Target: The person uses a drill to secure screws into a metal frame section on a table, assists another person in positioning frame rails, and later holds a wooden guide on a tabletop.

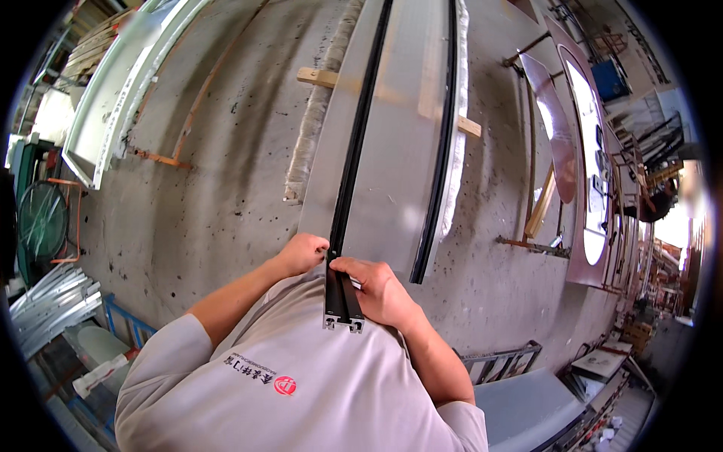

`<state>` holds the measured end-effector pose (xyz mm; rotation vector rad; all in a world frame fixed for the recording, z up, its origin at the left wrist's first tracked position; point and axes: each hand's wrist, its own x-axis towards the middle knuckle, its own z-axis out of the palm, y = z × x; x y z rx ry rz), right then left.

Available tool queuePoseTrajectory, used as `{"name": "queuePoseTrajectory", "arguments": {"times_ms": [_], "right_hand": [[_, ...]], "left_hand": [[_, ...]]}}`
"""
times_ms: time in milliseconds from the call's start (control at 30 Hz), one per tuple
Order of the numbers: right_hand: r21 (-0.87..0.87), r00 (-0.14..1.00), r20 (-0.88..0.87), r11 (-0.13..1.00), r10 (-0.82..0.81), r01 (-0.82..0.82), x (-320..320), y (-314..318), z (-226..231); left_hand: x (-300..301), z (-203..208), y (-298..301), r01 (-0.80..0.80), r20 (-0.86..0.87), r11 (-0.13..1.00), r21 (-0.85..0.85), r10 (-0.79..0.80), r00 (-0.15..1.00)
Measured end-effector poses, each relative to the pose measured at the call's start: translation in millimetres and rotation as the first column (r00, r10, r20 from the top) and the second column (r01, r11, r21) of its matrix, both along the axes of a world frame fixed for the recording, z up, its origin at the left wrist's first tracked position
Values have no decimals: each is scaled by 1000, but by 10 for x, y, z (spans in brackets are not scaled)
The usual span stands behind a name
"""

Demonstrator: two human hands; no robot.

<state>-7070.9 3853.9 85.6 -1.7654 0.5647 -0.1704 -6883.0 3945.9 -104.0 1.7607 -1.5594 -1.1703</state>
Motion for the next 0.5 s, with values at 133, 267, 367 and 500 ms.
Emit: {"name": "queuePoseTrajectory", "arguments": {"times_ms": [133, 267, 367, 500], "right_hand": [[-90, 1000, 23, 996, -11, 13, 23, 21, 332], [-213, 989, 110, 969, -103, 125, -111, 160, 846], [-273, 987, 88, 950, -134, 153, -177, 198, 1122], [-268, 972, 197, 947, -129, 180, -149, 290, 1049]], "left_hand": [[116, 34, 18, 258, 228, 939, -227, -207, 951], [114, 23, -71, 430, 317, 869, -243, -348, 882], [47, -34, -167, 508, 428, 837, -202, -391, 815], [53, -414, -169, 503, 353, 805, -316, -392, 849]]}}
